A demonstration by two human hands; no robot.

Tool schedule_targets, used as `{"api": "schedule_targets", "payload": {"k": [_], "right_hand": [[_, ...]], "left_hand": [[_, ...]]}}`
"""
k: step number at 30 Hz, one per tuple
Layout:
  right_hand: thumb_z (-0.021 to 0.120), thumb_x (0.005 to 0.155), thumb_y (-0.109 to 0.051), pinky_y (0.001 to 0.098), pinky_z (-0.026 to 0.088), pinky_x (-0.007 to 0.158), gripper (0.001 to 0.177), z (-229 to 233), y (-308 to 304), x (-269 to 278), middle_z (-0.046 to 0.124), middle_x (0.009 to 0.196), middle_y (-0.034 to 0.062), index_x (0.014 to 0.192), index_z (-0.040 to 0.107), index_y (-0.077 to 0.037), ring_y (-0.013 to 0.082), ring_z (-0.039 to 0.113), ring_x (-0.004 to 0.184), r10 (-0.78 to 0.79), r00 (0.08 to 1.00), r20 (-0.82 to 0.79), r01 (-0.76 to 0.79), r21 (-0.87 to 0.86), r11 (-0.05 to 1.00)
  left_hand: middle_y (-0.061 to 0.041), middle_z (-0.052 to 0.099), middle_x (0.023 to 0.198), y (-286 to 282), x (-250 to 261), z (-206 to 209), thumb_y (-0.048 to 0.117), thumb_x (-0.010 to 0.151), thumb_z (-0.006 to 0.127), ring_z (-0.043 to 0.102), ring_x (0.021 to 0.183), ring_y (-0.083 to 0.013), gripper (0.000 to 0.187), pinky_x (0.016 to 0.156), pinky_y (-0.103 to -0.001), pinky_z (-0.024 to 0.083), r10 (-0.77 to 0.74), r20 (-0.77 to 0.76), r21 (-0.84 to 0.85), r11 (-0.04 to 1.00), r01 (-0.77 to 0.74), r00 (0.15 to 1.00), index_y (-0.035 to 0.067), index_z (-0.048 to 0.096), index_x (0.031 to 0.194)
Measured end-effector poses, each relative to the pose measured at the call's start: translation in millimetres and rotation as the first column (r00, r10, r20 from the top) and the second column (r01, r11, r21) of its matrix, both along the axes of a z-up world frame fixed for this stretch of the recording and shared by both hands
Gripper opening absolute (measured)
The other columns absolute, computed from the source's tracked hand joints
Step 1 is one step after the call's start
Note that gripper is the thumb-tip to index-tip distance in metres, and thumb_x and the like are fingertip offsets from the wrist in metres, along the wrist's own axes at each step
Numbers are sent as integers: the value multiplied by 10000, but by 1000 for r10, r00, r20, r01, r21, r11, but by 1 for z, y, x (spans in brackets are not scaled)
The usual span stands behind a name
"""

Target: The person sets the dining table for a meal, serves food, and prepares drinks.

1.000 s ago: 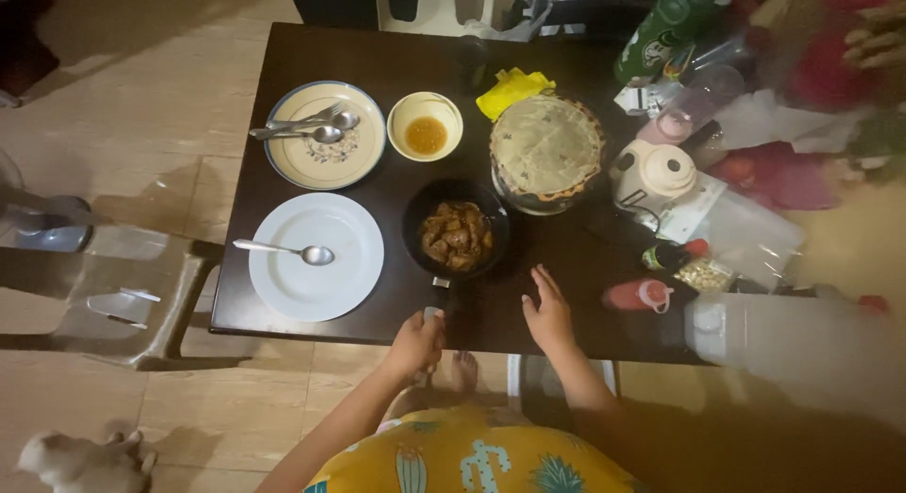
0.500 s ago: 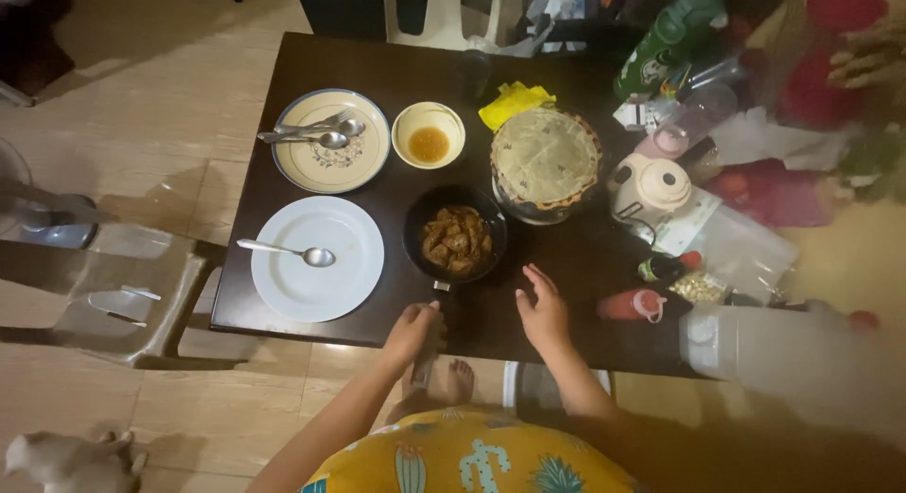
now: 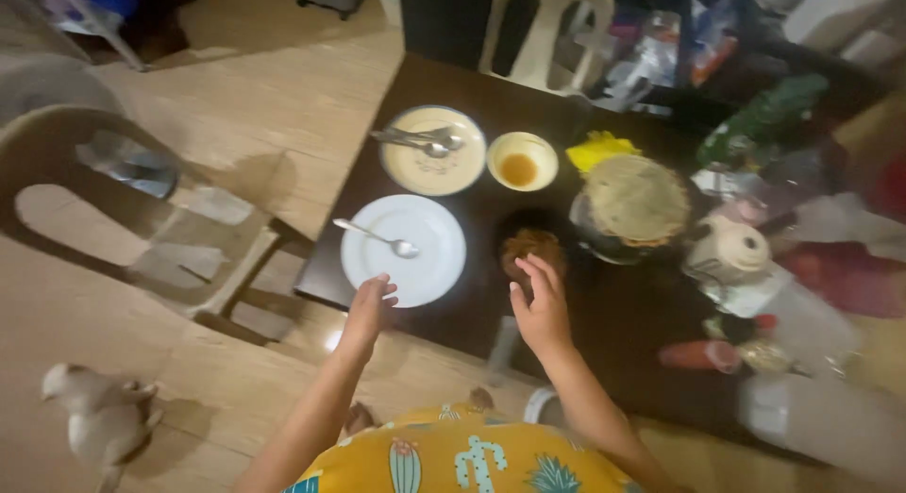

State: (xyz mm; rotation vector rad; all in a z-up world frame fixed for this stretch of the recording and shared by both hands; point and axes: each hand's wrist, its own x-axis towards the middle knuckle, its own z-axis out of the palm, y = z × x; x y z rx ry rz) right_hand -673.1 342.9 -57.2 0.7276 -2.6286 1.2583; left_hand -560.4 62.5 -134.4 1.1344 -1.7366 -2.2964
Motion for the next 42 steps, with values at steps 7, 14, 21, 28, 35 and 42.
{"api": "schedule_targets", "payload": {"k": [7, 14, 21, 28, 35, 42], "right_hand": [[700, 919, -155, 451, 440, 1087, 361, -6, -137, 38, 568, 1383, 212, 1260, 641, -53, 401, 550, 1284, 42, 996, -76, -43, -10, 999], [692, 945, -187, 419, 511, 1016, 310, -18, -264, 57, 621, 1301, 161, 1230, 673, -67, 337, 649, 1179, -64, 993, 99, 74, -107, 991], [639, 988, -221, 375, 541, 909, 263, -70, -338, 32, 692, 1128, 134, 1180, 710, -57, 262, 678, 1055, -119, 971, 209, 154, -162, 975], [570, 1019, -274, 354, 537, 877, 282, -72, -423, -26, 711, 1090, 114, 1143, 733, -79, 262, 698, 1006, -164, 935, 313, 226, -171, 959], [564, 1034, -254, 351, 527, 920, 261, -61, -492, -72, 700, 1111, 123, 1138, 709, -63, 261, 682, 1068, -140, 964, 227, 187, -197, 962], [581, 1013, -249, 332, 532, 929, 259, -51, -517, -106, 690, 1136, 112, 1161, 703, -76, 233, 685, 1065, -165, 936, 310, 246, -242, 939]], "left_hand": [[-126, 630, 1304, -151, 76, 12, 501, 978, 539, 602, 1142, -233, 581, 890, -402, 541, 78, -49, 76, 994, -74, 996, 45, 617, 1331], [-123, 730, 1227, -303, 125, 1, 460, 1015, 530, 685, 1075, -212, 509, 934, -369, 525, 35, -125, -7, 999, -36, 992, 34, 670, 1254], [-86, 719, 1271, -391, 80, 39, 475, 990, 446, 691, 1128, -238, 525, 928, -430, 527, -36, 17, 11, 999, 35, 999, 89, 650, 1283], [-105, 700, 1331, -475, -27, 17, 461, 982, 460, 677, 1175, -272, 534, 951, -445, 533, -134, 15, 14, 991, 133, 991, 112, 618, 1354], [-137, 705, 1313, -528, -124, 46, 448, 983, 462, 676, 1163, -287, 546, 950, -451, 535, -233, -24, -30, 972, 233, 972, 82, 642, 1346], [-115, 686, 1312, -560, -191, 29, 415, 971, 463, 668, 1143, -260, 517, 933, -434, 538, -339, 57, 67, 940, 335, 939, 91, 621, 1342]]}}
